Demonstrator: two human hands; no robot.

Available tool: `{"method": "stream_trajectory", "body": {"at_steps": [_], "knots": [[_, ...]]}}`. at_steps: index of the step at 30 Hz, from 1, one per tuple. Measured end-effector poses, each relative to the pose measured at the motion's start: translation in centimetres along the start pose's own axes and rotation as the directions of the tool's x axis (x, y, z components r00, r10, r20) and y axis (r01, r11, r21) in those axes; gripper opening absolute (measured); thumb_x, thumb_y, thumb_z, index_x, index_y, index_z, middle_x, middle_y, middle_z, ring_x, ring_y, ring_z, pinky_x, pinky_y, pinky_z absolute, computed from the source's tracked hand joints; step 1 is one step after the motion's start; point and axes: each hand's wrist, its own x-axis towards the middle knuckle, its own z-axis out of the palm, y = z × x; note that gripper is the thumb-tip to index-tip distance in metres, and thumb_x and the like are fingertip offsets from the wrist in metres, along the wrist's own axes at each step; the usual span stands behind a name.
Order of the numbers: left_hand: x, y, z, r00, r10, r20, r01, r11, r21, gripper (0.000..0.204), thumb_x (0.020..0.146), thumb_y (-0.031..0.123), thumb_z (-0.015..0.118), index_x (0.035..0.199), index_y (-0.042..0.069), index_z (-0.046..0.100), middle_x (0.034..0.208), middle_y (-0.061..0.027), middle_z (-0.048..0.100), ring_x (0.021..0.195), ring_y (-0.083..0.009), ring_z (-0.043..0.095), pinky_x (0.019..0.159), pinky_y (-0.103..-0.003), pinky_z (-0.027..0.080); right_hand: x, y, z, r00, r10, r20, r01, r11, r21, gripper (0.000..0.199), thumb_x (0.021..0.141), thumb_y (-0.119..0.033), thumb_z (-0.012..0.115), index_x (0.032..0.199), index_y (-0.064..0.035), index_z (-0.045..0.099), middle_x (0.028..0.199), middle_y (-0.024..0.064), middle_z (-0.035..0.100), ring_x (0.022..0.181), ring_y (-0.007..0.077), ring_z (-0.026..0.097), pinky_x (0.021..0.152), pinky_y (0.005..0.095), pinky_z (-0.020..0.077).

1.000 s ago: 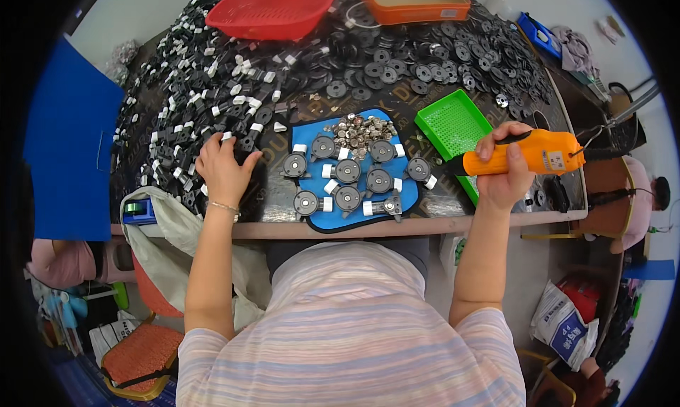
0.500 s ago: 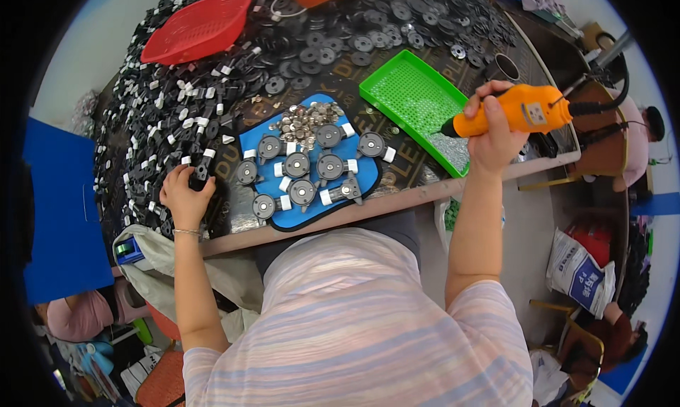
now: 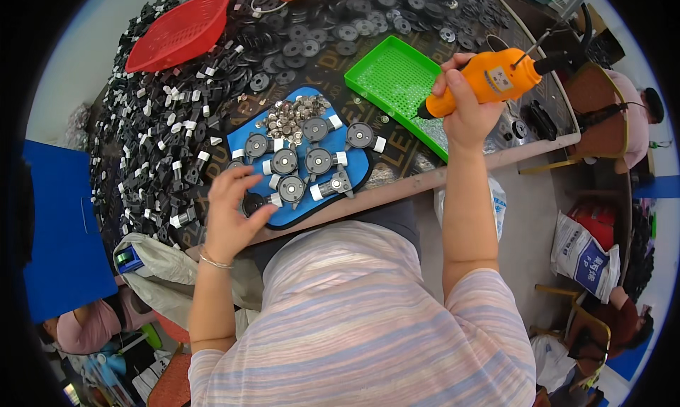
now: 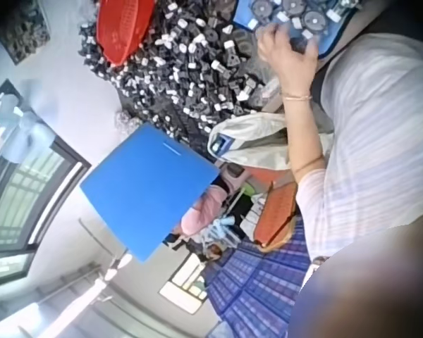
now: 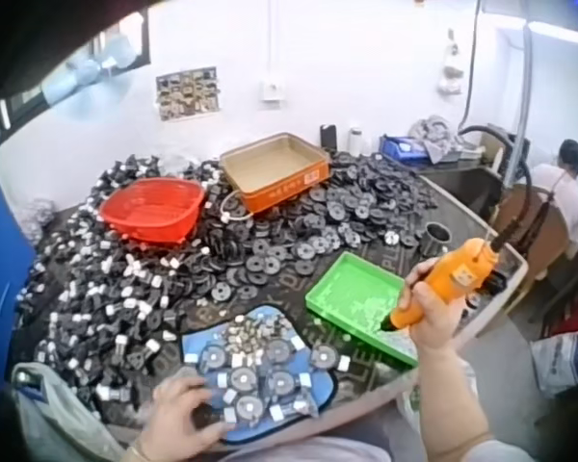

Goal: Assemble small electronic motor components on a factory workbench using an electric screwdriver.

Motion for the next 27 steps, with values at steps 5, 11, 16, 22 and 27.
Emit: {"method": "stream_trajectory", "body": {"at_steps": [5,11,16,22,27], "knots": [[-0.3,1.3,1.8,0.999,0.019,0.034,-0.019,1.000,-0.020,0.041,0.058,0.020,0.077,0.094,0.009,0.062,0.107,-0.0091,0.054,0.101,-0.0293,0.048,0.086,-0.040,0.035,0.3,0.3,0.0,1.000,-0.018,0.005,0.018,0.999,-0.031,0.021,0.075,0.005,0.059,0.095,0.0024,0.052,0.078,0.0120,0.057,0.057,0.0174,0.056,0.054,0.0270,0.0459],[-0.2,1.9,2.5,0.998,0.067,0.015,-0.067,0.998,0.003,0.039,0.058,0.018,0.076,0.094,0.008,0.062,0.107,-0.0088,0.054,0.101,-0.0294,0.048,0.086,-0.040,0.035,0.1,0.5,0.3,1.000,0.000,-0.019,-0.001,0.999,-0.036,0.022,0.074,0.006,0.060,0.094,0.0023,0.052,0.076,0.0114,0.057,0.056,0.0173,0.055,0.053,0.0268,0.0456],[0.1,2.4,2.5,0.996,0.086,0.002,-0.086,0.996,0.032,0.035,0.061,0.019,0.074,0.092,0.008,0.062,0.107,-0.0093,0.054,0.101,-0.0301,0.048,0.086,-0.041,0.035,-0.1,0.7,0.4,0.999,0.027,-0.040,-0.028,0.999,-0.021,0.023,0.073,0.006,0.061,0.094,0.0020,0.052,0.076,0.0107,0.056,0.056,0.0175,0.055,0.053,0.0268,0.0453],[2.0,-5.6,-1.9,0.956,-0.078,-0.283,0.152,0.957,0.248,0.027,0.067,0.016,0.071,0.089,0.005,0.062,0.097,-0.0107,0.059,0.092,-0.0300,0.053,0.079,-0.040,0.042,-0.2,0.1,-1.0,1.000,0.014,0.022,-0.013,1.000,-0.015,0.022,0.077,0.003,0.057,0.098,0.0026,0.052,0.084,0.0122,0.056,0.063,0.0178,0.054,0.059,0.0278,0.0448],[2.2,-9.7,-3.7,0.941,-0.232,-0.246,0.314,0.870,0.380,0.027,0.066,0.018,0.072,0.089,0.007,0.063,0.100,-0.0079,0.059,0.096,-0.0295,0.052,0.082,-0.040,0.041,-0.3,-0.1,-1.0,0.999,0.013,0.033,-0.013,1.000,-0.014,0.021,0.078,0.003,0.057,0.098,0.0023,0.052,0.084,0.0122,0.055,0.063,0.0177,0.054,0.059,0.0274,0.0443]]}}
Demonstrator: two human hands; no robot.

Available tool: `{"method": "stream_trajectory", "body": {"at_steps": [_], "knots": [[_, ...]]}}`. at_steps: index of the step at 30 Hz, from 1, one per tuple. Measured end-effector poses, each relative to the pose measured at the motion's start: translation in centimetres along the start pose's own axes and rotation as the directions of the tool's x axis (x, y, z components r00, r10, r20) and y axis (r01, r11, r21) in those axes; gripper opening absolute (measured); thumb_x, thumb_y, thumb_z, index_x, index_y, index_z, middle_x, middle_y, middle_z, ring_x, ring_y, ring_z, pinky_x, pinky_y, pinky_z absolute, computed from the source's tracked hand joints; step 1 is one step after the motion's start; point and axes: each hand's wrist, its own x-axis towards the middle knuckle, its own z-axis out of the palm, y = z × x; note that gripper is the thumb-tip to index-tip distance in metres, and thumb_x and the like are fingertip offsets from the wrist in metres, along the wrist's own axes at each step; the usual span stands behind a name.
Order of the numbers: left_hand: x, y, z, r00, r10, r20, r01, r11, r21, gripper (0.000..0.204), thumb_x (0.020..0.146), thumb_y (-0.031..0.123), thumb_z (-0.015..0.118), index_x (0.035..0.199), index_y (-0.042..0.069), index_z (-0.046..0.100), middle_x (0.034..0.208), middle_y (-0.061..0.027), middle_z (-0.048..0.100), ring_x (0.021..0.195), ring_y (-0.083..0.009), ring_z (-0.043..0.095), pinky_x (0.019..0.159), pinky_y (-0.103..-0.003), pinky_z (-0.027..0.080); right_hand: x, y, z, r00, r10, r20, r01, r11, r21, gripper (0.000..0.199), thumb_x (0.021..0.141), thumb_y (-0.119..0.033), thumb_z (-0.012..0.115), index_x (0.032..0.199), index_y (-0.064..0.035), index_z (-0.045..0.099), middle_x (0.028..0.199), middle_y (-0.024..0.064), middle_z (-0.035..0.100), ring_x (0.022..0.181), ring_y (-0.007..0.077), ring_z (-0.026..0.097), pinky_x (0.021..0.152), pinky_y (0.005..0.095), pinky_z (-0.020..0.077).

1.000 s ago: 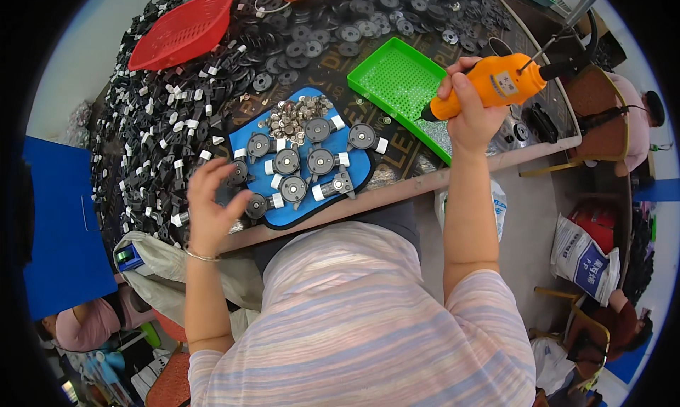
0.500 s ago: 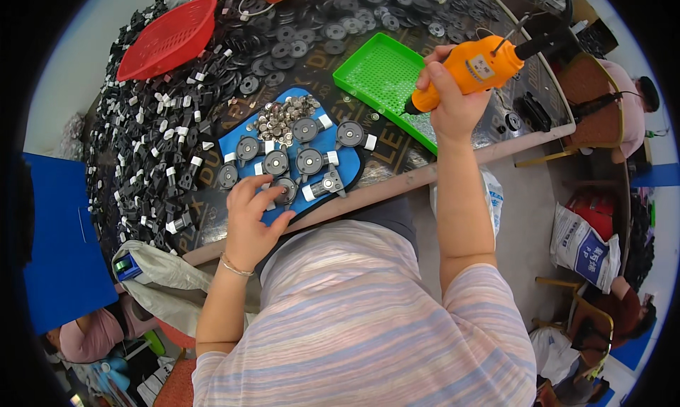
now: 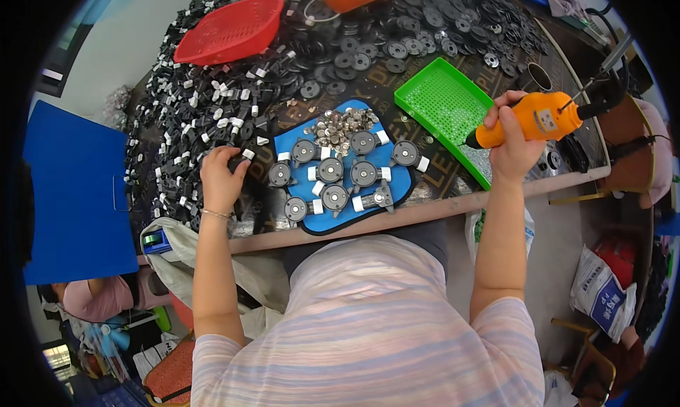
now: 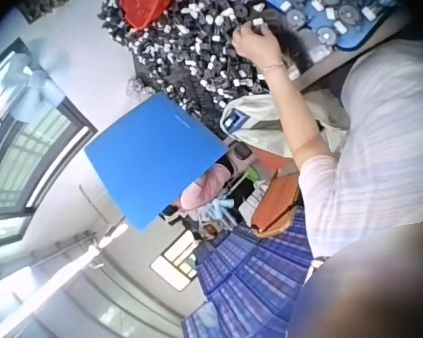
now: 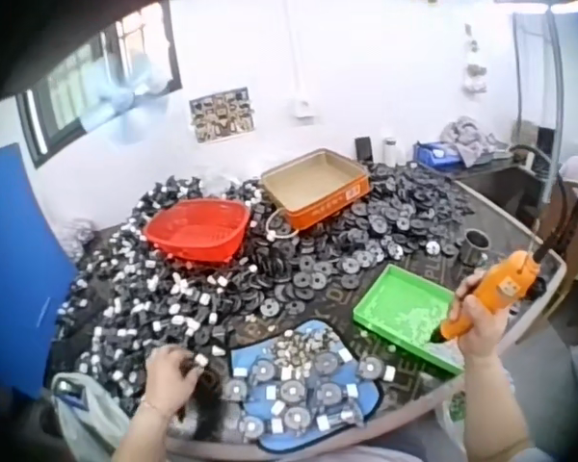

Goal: Assemble small electronic motor components on a factory workbench using an electric screwdriver.

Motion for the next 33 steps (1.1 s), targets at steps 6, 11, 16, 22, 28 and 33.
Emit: {"method": "stream_trajectory", "body": {"at_steps": [6,11,16,22,28,33], "knots": [[4.2,-0.5,2.4,0.998,0.011,0.067,-0.027,0.970,0.242,0.045,0.063,0.020,0.073,0.106,0.015,0.061,0.120,-0.0063,0.049,0.115,-0.0257,0.040,0.094,-0.047,0.029,-0.3,0.0,0.6,1.000,0.008,-0.005,-0.008,1.000,-0.019,0.021,0.078,0.004,0.056,0.098,0.0028,0.051,0.083,0.0124,0.055,0.062,0.0174,0.054,0.058,0.0269,0.0444],[7.0,-0.8,2.7,0.944,-0.112,0.311,0.004,0.944,0.330,0.054,0.061,0.020,0.076,0.112,0.025,0.059,0.137,-0.0079,0.034,0.129,-0.0285,0.026,0.100,-0.054,0.022,-0.4,-0.8,0.6,1.000,-0.015,-0.025,0.015,0.999,-0.028,0.022,0.077,0.004,0.058,0.098,0.0026,0.051,0.083,0.0123,0.056,0.061,0.0168,0.055,0.058,0.0269,0.0452],[7.1,-1.0,1.5,0.985,0.005,0.173,-0.035,0.985,0.170,0.044,0.060,0.024,0.075,0.101,0.013,0.063,0.124,-0.0096,0.049,0.117,-0.0262,0.042,0.096,-0.048,0.030,-0.3,-0.8,0.4,0.997,-0.002,-0.076,0.002,1.000,0.001,0.024,0.075,0.005,0.060,0.098,0.0022,0.052,0.081,0.0106,0.057,0.060,0.0162,0.056,0.056,0.0256,0.0456],[0.6,12.9,-1.8,0.901,0.431,0.048,-0.365,0.814,-0.451,0.036,0.059,0.016,0.073,0.092,0.004,0.062,0.087,-0.0108,0.062,0.082,-0.0273,0.058,0.080,-0.036,0.044,-0.1,-0.6,0.2,0.995,-0.030,-0.092,0.030,1.000,0.004,0.025,0.074,0.006,0.060,0.097,0.0030,0.051,0.080,0.0113,0.056,0.059,0.0168,0.056,0.054,0.0260,0.0464],[-4.9,19.0,2.1,0.884,0.467,0.016,-0.433,0.833,-0.343,0.037,0.058,0.036,0.074,0.078,0.007,0.063,0.086,-0.0032,0.055,0.089,-0.0212,0.050,0.096,-0.047,0.022,-0.2,-0.6,1.0,0.999,-0.036,-0.015,0.037,0.999,0.014,0.026,0.073,0.006,0.060,0.098,0.0036,0.051,0.082,0.0118,0.057,0.059,0.0158,0.057,0.054,0.0251,0.0470],[-5.1,19.2,2.8,0.892,0.449,0.044,-0.428,0.872,-0.236,0.040,0.056,0.038,0.074,0.079,0.006,0.063,0.092,-0.0038,0.052,0.094,-0.0221,0.047,0.096,-0.051,0.019,-0.3,-0.6,0.6,0.999,-0.042,0.013,0.042,0.999,0.020,0.026,0.073,0.006,0.060,0.098,0.0037,0.051,0.083,0.0118,0.057,0.059,0.0151,0.057,0.055,0.0249,0.0477]]}}
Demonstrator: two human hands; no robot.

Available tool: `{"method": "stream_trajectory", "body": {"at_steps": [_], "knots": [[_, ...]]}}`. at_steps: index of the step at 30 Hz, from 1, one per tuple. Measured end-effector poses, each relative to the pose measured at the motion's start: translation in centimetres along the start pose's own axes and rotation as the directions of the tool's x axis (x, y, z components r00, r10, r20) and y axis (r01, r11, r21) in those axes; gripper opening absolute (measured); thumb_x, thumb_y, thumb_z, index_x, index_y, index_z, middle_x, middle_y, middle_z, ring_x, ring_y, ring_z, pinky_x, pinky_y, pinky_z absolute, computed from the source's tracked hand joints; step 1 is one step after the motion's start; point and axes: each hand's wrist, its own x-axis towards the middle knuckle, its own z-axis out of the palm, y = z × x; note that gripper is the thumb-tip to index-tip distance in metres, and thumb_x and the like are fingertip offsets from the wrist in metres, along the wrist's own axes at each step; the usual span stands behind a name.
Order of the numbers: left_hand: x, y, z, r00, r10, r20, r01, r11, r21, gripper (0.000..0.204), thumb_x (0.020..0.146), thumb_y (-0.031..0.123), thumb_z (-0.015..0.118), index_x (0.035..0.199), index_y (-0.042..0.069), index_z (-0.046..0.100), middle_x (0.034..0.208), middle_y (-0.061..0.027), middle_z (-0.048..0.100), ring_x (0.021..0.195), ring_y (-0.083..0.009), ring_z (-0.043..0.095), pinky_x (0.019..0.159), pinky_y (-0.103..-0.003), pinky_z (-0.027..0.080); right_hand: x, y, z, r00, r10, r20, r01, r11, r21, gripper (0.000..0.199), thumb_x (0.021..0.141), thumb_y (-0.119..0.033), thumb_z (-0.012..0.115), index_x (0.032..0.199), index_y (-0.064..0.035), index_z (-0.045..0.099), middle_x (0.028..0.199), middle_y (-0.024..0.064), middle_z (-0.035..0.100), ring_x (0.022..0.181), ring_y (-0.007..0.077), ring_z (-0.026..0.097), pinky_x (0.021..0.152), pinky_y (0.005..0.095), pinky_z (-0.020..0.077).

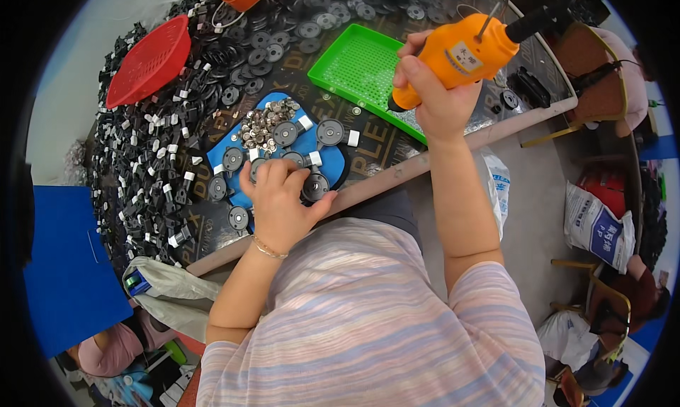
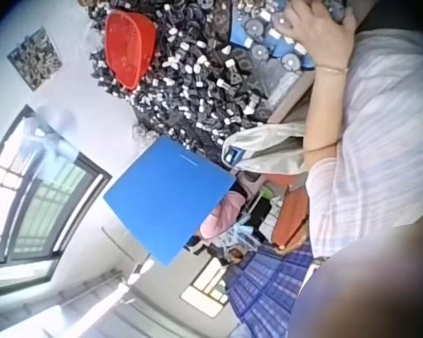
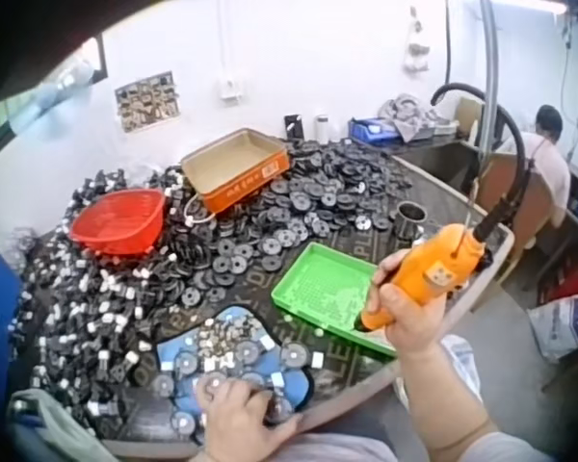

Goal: Assemble small electronic motor components on a factory workbench using an electric screwdriver.

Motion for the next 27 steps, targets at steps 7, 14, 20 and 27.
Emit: {"method": "stream_trajectory", "body": {"at_steps": [7,14,20,27], "knots": [[0.0,-0.5,-0.6,0.997,-0.040,0.066,0.047,0.992,-0.113,0.045,0.055,0.037,0.075,0.090,0.011,0.064,0.117,-0.0087,0.047,0.116,-0.0271,0.037,0.099,-0.053,0.010,-0.1,-0.2,-0.2,1.000,0.008,-0.012,-0.008,1.000,0.001,0.024,0.074,0.005,0.060,0.096,0.0040,0.052,0.078,0.0107,0.058,0.058,0.0144,0.057,0.055,0.0239,0.0475],[0.0,-0.7,-0.3,0.994,-0.046,0.099,0.052,0.997,-0.064,0.039,0.058,0.032,0.074,0.090,0.011,0.066,0.125,-0.0098,0.044,0.122,-0.0292,0.032,0.100,-0.054,0.008,0.2,0.1,-0.4,1.000,0.000,0.005,0.001,1.000,-0.004,0.024,0.074,0.004,0.061,0.096,0.0040,0.052,0.076,0.0101,0.058,0.058,0.0137,0.057,0.054,0.0233,0.0472],[-0.3,-0.3,-0.1,0.997,-0.007,0.076,0.010,0.999,-0.036,0.037,0.064,0.032,0.072,0.091,0.008,0.066,0.125,-0.0087,0.046,0.122,-0.0284,0.033,0.100,-0.052,0.010,0.7,0.2,-0.3,0.999,-0.028,0.025,0.028,1.000,-0.007,0.024,0.074,0.004,0.061,0.096,0.0036,0.053,0.076,0.0099,0.058,0.058,0.0133,0.057,0.054,0.0229,0.0470],[-0.6,0.3,0.9,0.996,-0.017,0.090,0.019,1.000,-0.023,0.040,0.070,0.035,0.069,0.095,0.005,0.062,0.127,-0.0094,0.045,0.123,-0.0286,0.032,0.100,-0.053,0.010,2.0,1.5,-0.8,1.000,-0.013,0.010,0.015,0.985,-0.170,0.024,0.075,0.005,0.059,0.098,0.0017,0.052,0.086,0.0128,0.057,0.061,0.0167,0.057,0.055,0.0263,0.0462]]}}
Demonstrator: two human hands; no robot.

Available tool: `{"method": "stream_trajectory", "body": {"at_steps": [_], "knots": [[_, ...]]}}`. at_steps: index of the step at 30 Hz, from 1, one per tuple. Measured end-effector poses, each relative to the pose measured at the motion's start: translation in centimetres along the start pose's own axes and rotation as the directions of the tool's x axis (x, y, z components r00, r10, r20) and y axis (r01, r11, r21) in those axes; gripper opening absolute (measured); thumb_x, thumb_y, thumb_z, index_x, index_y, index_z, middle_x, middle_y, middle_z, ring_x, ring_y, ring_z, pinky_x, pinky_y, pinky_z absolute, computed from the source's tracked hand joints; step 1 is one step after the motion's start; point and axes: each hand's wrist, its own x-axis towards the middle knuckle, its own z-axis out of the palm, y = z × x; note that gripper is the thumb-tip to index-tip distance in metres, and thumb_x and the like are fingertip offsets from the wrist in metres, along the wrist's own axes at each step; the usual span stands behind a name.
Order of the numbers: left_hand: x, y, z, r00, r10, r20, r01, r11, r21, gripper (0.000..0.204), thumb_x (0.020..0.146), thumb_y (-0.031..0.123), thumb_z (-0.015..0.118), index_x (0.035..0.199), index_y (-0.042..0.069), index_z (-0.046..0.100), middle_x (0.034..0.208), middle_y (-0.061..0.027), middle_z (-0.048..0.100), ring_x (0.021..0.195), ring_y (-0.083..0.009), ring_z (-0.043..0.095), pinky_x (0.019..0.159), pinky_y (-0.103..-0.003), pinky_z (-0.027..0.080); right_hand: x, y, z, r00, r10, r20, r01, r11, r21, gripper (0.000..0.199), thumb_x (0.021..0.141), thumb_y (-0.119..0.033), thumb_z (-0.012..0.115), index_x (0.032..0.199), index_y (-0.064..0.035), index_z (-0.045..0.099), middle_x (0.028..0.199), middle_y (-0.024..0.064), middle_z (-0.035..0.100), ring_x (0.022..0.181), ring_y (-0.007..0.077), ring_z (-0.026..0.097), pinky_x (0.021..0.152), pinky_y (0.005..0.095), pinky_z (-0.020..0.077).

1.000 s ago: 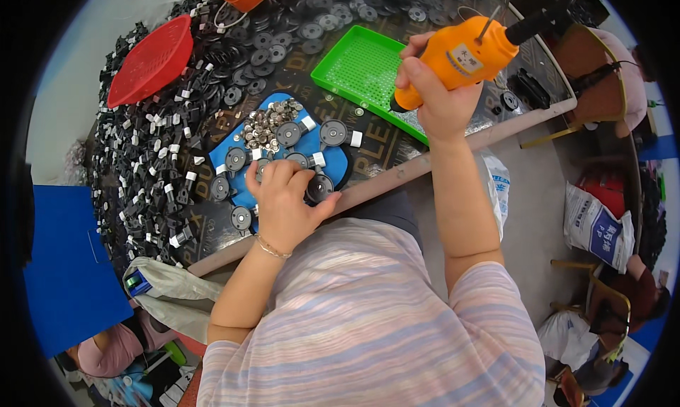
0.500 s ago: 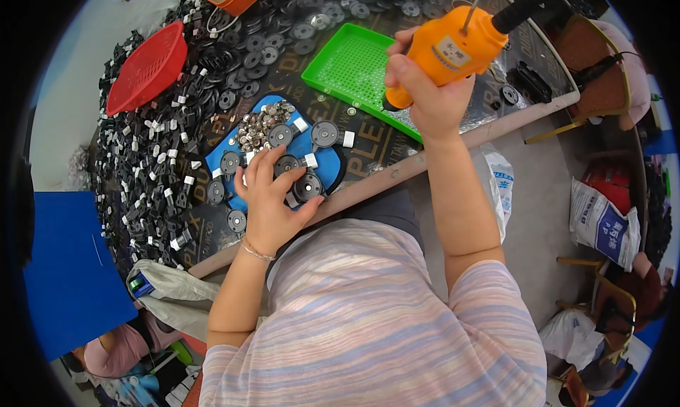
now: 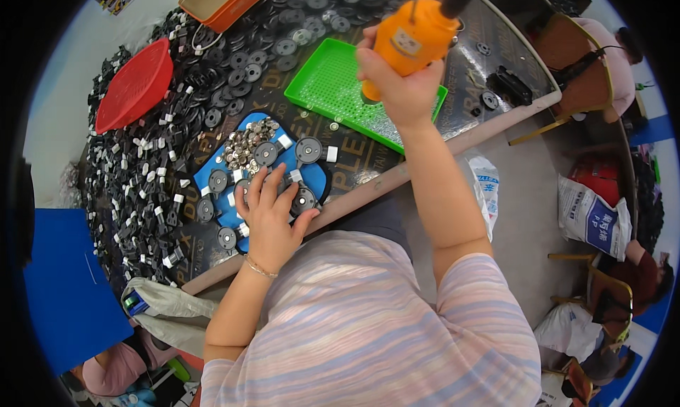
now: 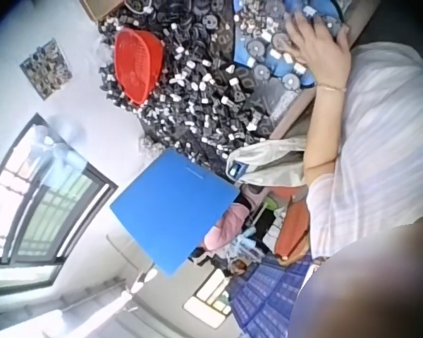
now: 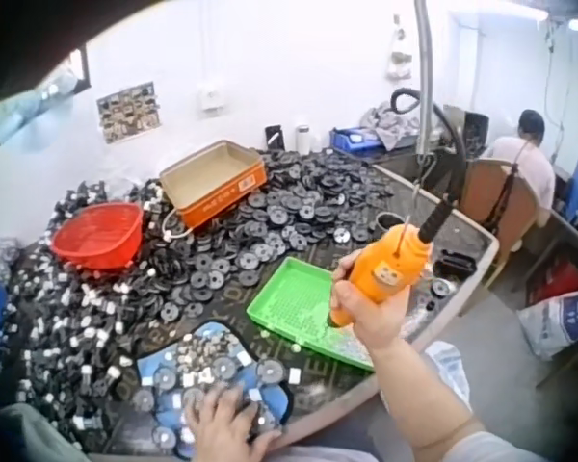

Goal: Assemble small electronic motor components on a factory workbench using an electric screwdriver.

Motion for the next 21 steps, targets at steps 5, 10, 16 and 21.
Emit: {"method": "stream_trajectory", "body": {"at_steps": [5,10,16,21], "knots": [[0.2,0.7,1.0,0.999,-0.015,-0.029,0.015,1.000,0.011,0.041,0.072,0.038,0.067,0.096,0.006,0.059,0.128,-0.0085,0.045,0.123,-0.0298,0.032,0.100,-0.051,0.010,0.5,1.0,0.5,1.000,0.013,-0.008,-0.013,0.999,-0.046,0.023,0.073,0.004,0.061,0.095,0.0021,0.053,0.078,0.0112,0.058,0.056,0.0147,0.056,0.054,0.0255,0.0468],[0.5,0.7,0.8,1.000,-0.010,-0.026,0.010,1.000,0.005,0.040,0.070,0.034,0.069,0.097,0.005,0.060,0.129,-0.0098,0.043,0.124,-0.0299,0.030,0.098,-0.055,0.013,0.2,1.1,0.9,0.998,0.065,0.004,-0.064,0.997,-0.051,0.022,0.074,0.003,0.061,0.095,0.0022,0.053,0.076,0.0104,0.058,0.055,0.0134,0.056,0.053,0.0246,0.0461],[1.2,0.6,0.2,1.000,-0.021,0.021,0.021,1.000,-0.001,0.040,0.065,0.035,0.071,0.092,0.006,0.061,0.131,-0.0096,0.041,0.126,-0.0305,0.029,0.097,-0.057,0.014,0.3,1.1,1.0,0.998,0.057,0.024,-0.055,0.995,-0.085,0.022,0.073,0.003,0.061,0.094,0.0023,0.053,0.074,0.0094,0.058,0.053,0.0129,0.055,0.051,0.0244,0.0460],[1.3,0.5,0.1,0.999,-0.027,0.031,0.028,1.000,-0.007,0.040,0.064,0.036,0.072,0.090,0.007,0.063,0.133,-0.0085,0.040,0.127,-0.0302,0.028,0.098,-0.057,0.013,0.3,1.1,1.0,0.998,0.048,0.028,-0.046,0.996,-0.073,0.021,0.074,0.004,0.060,0.094,0.0023,0.053,0.072,0.0090,0.057,0.053,0.0128,0.055,0.050,0.0241,0.0459]]}}
